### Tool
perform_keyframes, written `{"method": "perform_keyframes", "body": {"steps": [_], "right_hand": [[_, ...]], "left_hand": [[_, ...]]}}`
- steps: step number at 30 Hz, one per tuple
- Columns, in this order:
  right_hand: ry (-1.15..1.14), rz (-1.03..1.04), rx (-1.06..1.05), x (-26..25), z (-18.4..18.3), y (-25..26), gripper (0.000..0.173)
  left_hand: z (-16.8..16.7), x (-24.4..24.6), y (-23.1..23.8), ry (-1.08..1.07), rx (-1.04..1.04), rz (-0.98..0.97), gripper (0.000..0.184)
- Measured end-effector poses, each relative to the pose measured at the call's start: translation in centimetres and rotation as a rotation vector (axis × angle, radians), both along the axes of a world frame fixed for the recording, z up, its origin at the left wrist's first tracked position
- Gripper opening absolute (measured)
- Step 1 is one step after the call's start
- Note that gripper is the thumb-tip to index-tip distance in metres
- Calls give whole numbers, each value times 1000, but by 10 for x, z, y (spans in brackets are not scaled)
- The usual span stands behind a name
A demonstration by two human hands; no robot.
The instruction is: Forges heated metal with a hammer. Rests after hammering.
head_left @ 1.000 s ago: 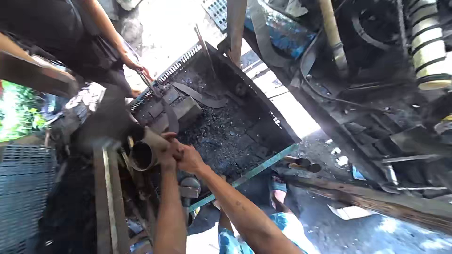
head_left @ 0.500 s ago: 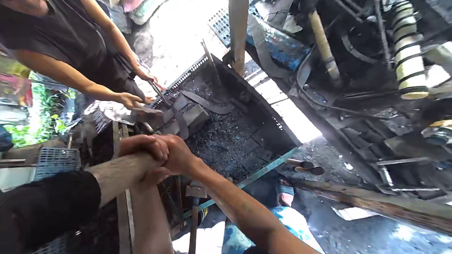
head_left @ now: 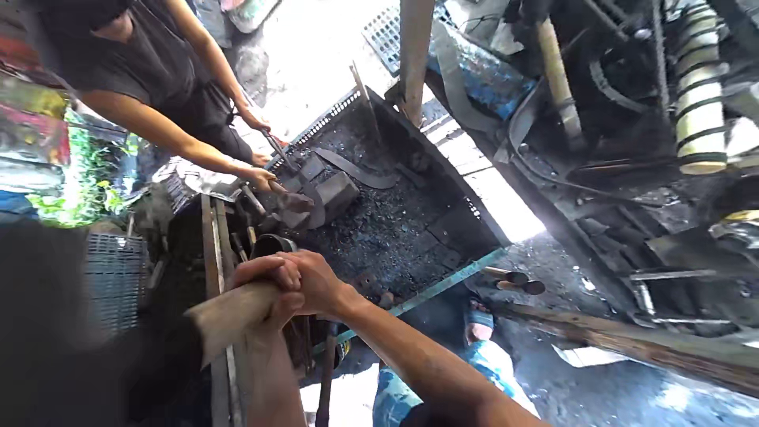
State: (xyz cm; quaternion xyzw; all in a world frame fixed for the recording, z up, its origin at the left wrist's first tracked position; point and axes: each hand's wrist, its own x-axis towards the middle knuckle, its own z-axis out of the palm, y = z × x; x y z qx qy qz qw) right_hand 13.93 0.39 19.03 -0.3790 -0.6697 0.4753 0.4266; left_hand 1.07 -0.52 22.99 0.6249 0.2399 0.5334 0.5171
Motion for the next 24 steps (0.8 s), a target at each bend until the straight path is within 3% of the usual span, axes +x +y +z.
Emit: {"method": "perform_keyframes", "body": {"steps": [2, 4, 6, 8, 9, 10, 11, 12, 14, 17, 20, 22, 24], "right_hand": [[193, -204, 368, -25, 1, 32, 36], [151, -235, 385, -26, -23, 63, 40], [-5, -182, 65, -21, -103, 59, 48], [-89, -165, -365, -35, -220, 22, 44], [-113, -155, -550, -42, -262, 3, 41], [-149, -148, -668, -44, -280, -8, 37], [-228, -109, -680, -39, -275, -10, 41], [-287, -75, -595, -32, -253, -9, 47], [-292, -54, -327, -28, -180, -16, 48], [-129, -120, 50, -34, -68, -21, 43], [79, -174, 339, -42, 2, 6, 39], [129, -207, 449, -45, 6, 39, 40], [54, -241, 342, -49, -53, 60, 47]], "left_hand": [[35, 4, 20, 220, 268, 101, 40], [4, 0, 53, 246, 321, 115, 41], [-98, -7, 69, 234, 97, 214, 40], [-229, -11, 57, 250, -309, 342, 37], [-278, -13, 49, 230, -494, 396, 28], [-304, -15, 44, 195, -609, 413, 24], [-303, -14, 40, 135, -640, 409, 22], [-278, -13, 34, 66, -576, 377, 22], [-188, -14, 12, -36, -353, 315, 26], [-57, -20, -7, 15, 15, 183, 39], [27, -17, 0, 135, 289, 138, 43], [33, -18, 25, 173, 363, 119, 39], [-28, -19, 57, 182, 303, 158, 42]]}}
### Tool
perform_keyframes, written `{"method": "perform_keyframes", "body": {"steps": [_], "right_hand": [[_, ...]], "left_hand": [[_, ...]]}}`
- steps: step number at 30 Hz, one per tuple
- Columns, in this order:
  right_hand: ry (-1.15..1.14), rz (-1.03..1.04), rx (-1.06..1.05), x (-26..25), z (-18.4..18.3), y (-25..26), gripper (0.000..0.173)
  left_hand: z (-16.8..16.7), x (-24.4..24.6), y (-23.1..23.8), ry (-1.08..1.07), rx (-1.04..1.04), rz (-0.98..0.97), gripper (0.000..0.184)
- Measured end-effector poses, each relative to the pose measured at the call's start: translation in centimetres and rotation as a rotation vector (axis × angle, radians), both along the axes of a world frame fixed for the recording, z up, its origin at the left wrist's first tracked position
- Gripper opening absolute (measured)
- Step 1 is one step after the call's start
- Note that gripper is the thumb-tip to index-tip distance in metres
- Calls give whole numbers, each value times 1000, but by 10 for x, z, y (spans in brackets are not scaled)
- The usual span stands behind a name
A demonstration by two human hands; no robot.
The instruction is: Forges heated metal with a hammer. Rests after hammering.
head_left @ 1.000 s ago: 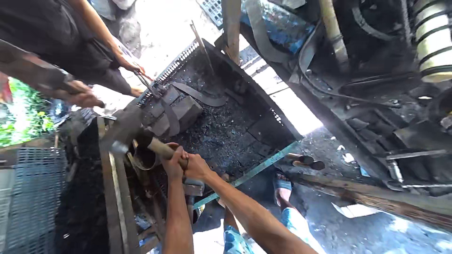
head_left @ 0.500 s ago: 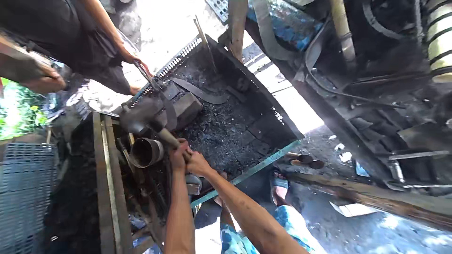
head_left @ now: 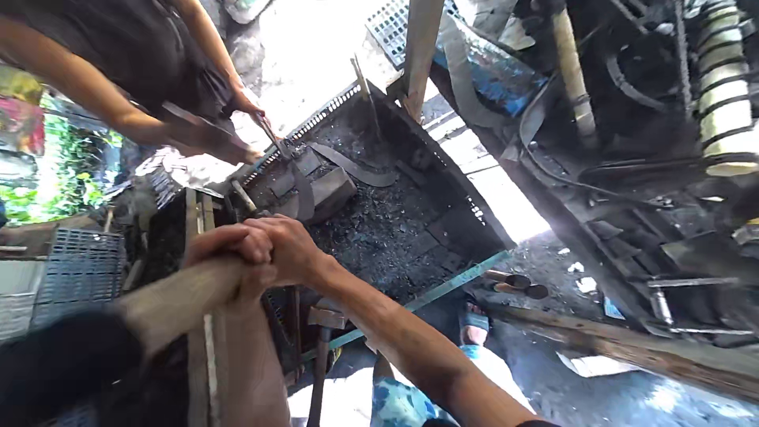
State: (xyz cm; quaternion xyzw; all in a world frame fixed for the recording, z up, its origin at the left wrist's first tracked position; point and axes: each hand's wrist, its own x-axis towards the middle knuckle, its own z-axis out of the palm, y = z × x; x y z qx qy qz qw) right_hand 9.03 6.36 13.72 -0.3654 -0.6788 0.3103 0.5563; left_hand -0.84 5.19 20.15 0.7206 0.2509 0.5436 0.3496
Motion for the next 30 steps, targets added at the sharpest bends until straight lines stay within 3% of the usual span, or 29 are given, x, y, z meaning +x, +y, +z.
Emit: {"method": "perform_keyframes", "body": {"steps": [3, 4, 5, 6, 7, 11, 13, 15, 16, 18, 19, 21, 23, 24, 25, 26, 30], "right_hand": [[-107, 89, -713, -6, -166, -36, 41], [-78, 139, -939, -8, -208, -53, 37], [-34, 164, -1068, -9, -232, -64, 29], [-19, 193, -1082, -2, -236, -68, 30], [-8, 197, -1004, 6, -220, -72, 32], [149, 82, -553, 10, -76, -94, 49], [185, 113, -399, 15, -10, -91, 55], [181, 128, -232, 18, 37, -71, 36], [138, 132, -152, 17, 47, -55, 28], [167, 34, -10, 13, 21, -17, 33], [116, 11, -70, 11, -13, -5, 40], [-10, 49, -456, 4, -112, -11, 39], [-72, 135, -937, -5, -206, -47, 33], [-83, 152, -1069, -5, -230, -58, 31], [-124, 172, -1093, 0, -235, -62, 34], [-174, 180, -1025, 6, -224, -66, 38], [-92, 191, -610, 22, -82, -85, 46]], "left_hand": [[-192, -9, -2, -10, -545, 245, 38], [-241, -7, -10, 21, -749, 357, 30], [-266, -3, -14, 71, -893, 433, 27], [-267, 4, -18, 89, -939, 467, 28], [-246, 11, -24, 87, -880, 445, 29], [-78, 17, -65, 13, -449, 269, 60], [-4, 24, -74, 86, -285, 102, 48], [48, 28, -64, 168, -165, -16, 29], [57, 27, -52, 160, -114, -56, 29], [32, 20, -16, 56, -48, -108, 43], [-1, 20, 3, 25, -53, -93, 47], [-118, 7, 18, -47, -277, 28, 47], [-241, -6, 1, -95, -673, 240, 30], [-273, -6, -5, -87, -819, 336, 24], [-280, -1, -8, -103, -891, 396, 22], [-263, 3, -16, -130, -873, 391, 20], [-110, -3, -61, -215, -470, 115, 39]]}}
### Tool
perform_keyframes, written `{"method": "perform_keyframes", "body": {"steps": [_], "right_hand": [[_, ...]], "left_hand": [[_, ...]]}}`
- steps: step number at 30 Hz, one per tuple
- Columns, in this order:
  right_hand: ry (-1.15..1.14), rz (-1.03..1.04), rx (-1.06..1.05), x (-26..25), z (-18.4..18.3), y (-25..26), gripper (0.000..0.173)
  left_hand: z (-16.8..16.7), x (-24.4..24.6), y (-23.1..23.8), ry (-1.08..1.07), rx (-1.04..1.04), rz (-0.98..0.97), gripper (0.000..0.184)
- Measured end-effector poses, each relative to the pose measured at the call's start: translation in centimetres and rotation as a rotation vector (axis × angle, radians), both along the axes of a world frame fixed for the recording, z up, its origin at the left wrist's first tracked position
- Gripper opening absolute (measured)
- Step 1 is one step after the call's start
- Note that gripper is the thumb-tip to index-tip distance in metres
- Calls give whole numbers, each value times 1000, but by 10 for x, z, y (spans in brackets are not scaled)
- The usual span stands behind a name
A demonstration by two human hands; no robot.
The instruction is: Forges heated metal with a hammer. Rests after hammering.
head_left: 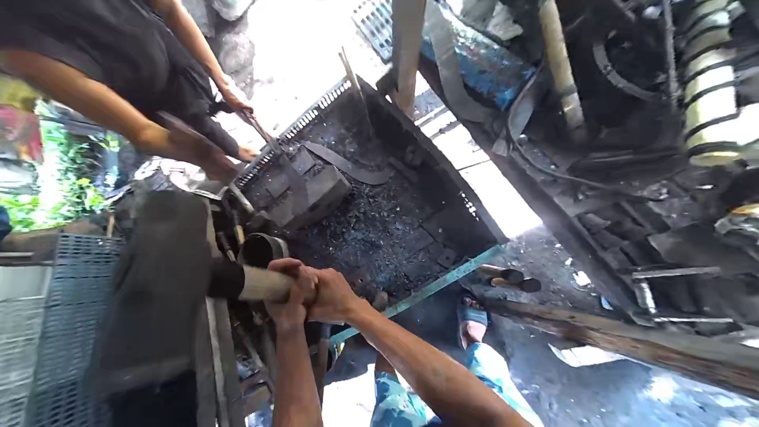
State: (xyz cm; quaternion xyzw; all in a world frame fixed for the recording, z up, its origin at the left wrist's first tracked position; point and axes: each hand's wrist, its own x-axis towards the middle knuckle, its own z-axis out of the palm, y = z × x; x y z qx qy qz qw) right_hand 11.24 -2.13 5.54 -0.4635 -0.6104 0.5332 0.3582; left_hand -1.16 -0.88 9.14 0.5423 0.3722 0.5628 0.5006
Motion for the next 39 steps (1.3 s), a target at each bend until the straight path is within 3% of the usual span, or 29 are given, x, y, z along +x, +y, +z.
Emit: {"method": "perform_keyframes", "body": {"steps": [4, 6, 8, 9, 11, 12, 13, 14, 16, 19, 22, 24, 26, 28, 31, 32, 33, 34, 35, 39], "right_hand": [[211, -75, 475, -2, 106, 24, 37], [228, -137, 648, -5, 125, 57, 34], [160, -165, 615, -9, 87, 84, 39], [98, -162, 479, -12, 44, 86, 44], [-7, -113, 29, -19, -67, 63, 47], [-36, -97, -195, -23, -113, 44, 41], [-68, -102, -359, -25, -140, 31, 35], [-128, -69, -458, -21, -145, 27, 38], [-248, 9, -357, -9, -109, 25, 49], [-179, 10, -34, -10, -12, 2, 49], [14, -94, 308, -15, 65, -10, 43], [108, -114, 507, -16, 98, 15, 45], [159, -156, 618, -19, 99, 57, 41], [95, -168, 498, -24, 41, 80, 40], [-37, -67, -175, -27, -107, 49, 33], [-42, -43, -379, -29, -140, 33, 30], [-59, -25, -494, -30, -153, 23, 32], [-98, -14, -472, -26, -149, 19, 36], [-117, -9, -376, -21, -129, 16, 40], [69, -34, 58, -23, -1, -18, 43]], "left_hand": [[140, 15, -2, 226, 380, -158, 45], [162, 17, 23, 261, 494, -167, 44], [120, 17, 56, 246, 483, -104, 44], [71, 14, 67, 230, 391, -52, 45], [-59, 3, 68, 224, 22, 72, 38], [-117, 2, 62, 213, -198, 134, 26], [-156, 2, 58, 188, -388, 180, 16], [-169, 4, 58, 149, -503, 204, 16], [-131, 6, 48, 8, -417, 169, 16], [-9, 2, 10, -120, -115, 31, 28], [90, 1, -15, 21, 175, -140, 45], [134, 5, -5, 159, 340, -159, 48], [138, 8, 26, 243, 443, -146, 45], [74, 3, 59, 242, 371, -94, 43], [-105, -3, 61, 208, -200, 108, 30], [-148, -2, 54, 232, -398, 181, 24], [-167, -3, 49, 248, -515, 232, 25], [-162, -2, 45, 224, -524, 232, 25], [-136, 1, 39, 170, -436, 205, 24], [25, -2, -18, 81, -7, 37, 42]]}}
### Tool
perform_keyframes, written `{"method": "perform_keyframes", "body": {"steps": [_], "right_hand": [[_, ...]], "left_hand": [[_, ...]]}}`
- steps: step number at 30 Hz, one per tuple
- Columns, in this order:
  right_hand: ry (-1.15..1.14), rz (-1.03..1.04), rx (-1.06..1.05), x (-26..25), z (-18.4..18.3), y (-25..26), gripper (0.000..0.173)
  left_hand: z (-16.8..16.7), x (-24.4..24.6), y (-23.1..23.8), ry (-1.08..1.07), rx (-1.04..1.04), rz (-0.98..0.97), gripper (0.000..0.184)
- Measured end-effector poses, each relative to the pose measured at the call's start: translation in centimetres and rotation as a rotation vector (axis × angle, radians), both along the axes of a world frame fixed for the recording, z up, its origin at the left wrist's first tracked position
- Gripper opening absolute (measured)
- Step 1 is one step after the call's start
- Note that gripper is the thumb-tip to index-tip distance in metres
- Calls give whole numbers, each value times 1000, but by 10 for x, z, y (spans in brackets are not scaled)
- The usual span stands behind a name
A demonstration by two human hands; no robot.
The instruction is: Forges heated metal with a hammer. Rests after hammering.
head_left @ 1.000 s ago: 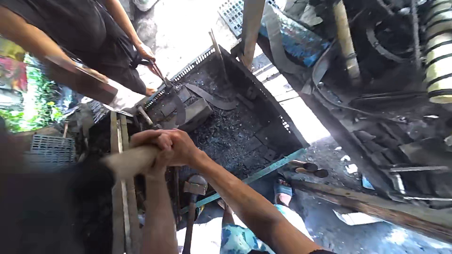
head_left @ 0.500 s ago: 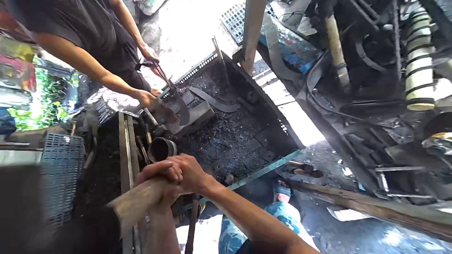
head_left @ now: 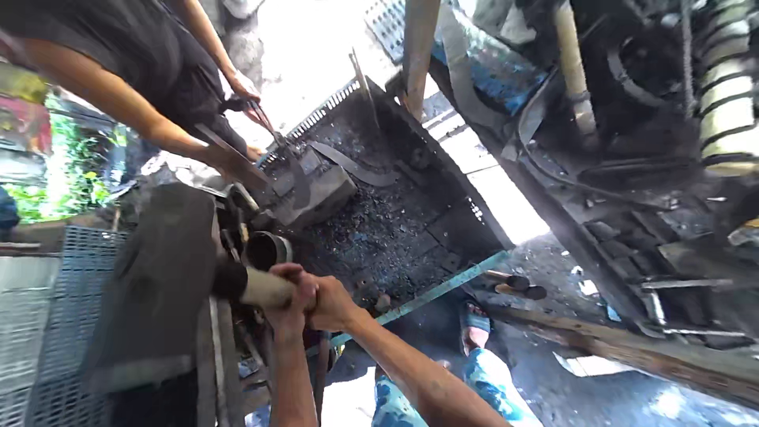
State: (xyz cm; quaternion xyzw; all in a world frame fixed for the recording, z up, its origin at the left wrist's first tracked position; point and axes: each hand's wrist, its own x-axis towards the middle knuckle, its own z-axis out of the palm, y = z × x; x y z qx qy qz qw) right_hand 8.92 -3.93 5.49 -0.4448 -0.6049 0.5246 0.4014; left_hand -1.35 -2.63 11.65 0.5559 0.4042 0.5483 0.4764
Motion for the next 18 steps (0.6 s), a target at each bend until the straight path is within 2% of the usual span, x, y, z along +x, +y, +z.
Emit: {"method": "perform_keyframes", "body": {"steps": [3, 5, 6, 7, 8, 9, 10, 12, 13, 14, 15, 16, 18], "right_hand": [[169, -51, 318, 4, 81, 12, 38], [176, -98, 471, 7, 112, 44, 36], [162, -123, 516, 7, 113, 64, 35], [123, -140, 515, 7, 99, 82, 37], [69, -145, 455, 6, 68, 95, 40], [2, -125, 306, 4, 24, 97, 42], [-49, -86, 94, 1, -29, 89, 40], [-87, -7, -388, -6, -125, 55, 31], [-82, 6, -542, -8, -151, 43, 28], [-78, 21, -587, -3, -160, 35, 31], [-65, 14, -526, 3, -153, 28, 33], [-33, -13, -427, 6, -132, 14, 34], [90, -94, -214, 8, -67, -14, 37]], "left_hand": [[96, 9, -7, 112, 224, -183, 49], [124, 9, 14, 187, 357, -221, 49], [123, 8, 32, 202, 401, -224, 47], [105, 6, 53, 200, 416, -219, 45], [71, 5, 71, 176, 383, -190, 45], [20, 3, 84, 132, 284, -138, 45], [-41, -1, 87, 99, 119, -79, 44], [-155, -3, 75, 39, -296, 73, 27], [-188, -2, 70, 71, -452, 130, 24], [-197, 3, 66, 102, -529, 160, 24], [-183, 10, 58, 130, -501, 150, 23], [-153, 13, 43, 152, -413, 122, 24], [-72, 19, 6, 178, -194, 78, 43]]}}
